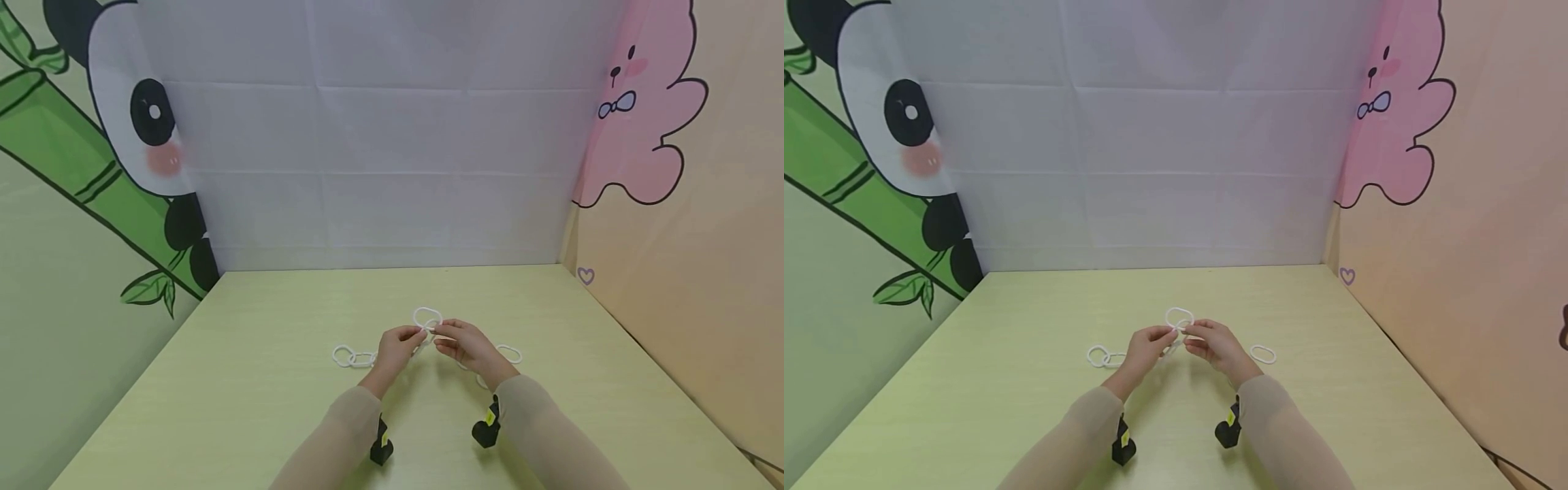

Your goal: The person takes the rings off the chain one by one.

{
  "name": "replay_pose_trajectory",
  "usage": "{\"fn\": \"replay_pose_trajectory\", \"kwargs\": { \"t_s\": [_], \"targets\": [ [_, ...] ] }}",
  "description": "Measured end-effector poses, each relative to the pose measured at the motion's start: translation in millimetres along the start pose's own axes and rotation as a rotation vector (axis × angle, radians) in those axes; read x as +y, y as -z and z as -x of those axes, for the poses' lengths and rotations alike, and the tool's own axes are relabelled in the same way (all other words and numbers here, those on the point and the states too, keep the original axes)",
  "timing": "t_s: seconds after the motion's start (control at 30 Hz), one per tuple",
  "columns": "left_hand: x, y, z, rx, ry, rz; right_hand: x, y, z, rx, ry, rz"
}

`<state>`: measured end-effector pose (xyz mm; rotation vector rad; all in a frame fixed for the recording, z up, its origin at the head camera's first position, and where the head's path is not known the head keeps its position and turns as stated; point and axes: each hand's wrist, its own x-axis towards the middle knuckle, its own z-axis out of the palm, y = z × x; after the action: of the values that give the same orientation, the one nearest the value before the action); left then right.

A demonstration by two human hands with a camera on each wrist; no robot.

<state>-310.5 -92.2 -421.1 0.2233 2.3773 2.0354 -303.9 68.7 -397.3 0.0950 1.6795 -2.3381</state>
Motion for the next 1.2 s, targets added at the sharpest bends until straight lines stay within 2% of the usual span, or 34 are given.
{"fn": "replay_pose_trajectory", "kwargs": {
  "t_s": [0.3, 0.7, 1.2],
  "targets": [
    [1.0, -0.8, 0.0, 0.018, -0.003, -0.003, -4, -3, 0.8, -0.026, -0.016, -0.013],
    [2.2, 1.1, 1.5, 0.019, 0.011, -0.012, -20, 3, 4.9, -0.071, 0.046, 0.049],
    [0.4, 2.1, 1.5, 0.016, 0.030, -0.010, -37, 17, 3.8, -0.003, 0.082, 0.068]
  ]
}}
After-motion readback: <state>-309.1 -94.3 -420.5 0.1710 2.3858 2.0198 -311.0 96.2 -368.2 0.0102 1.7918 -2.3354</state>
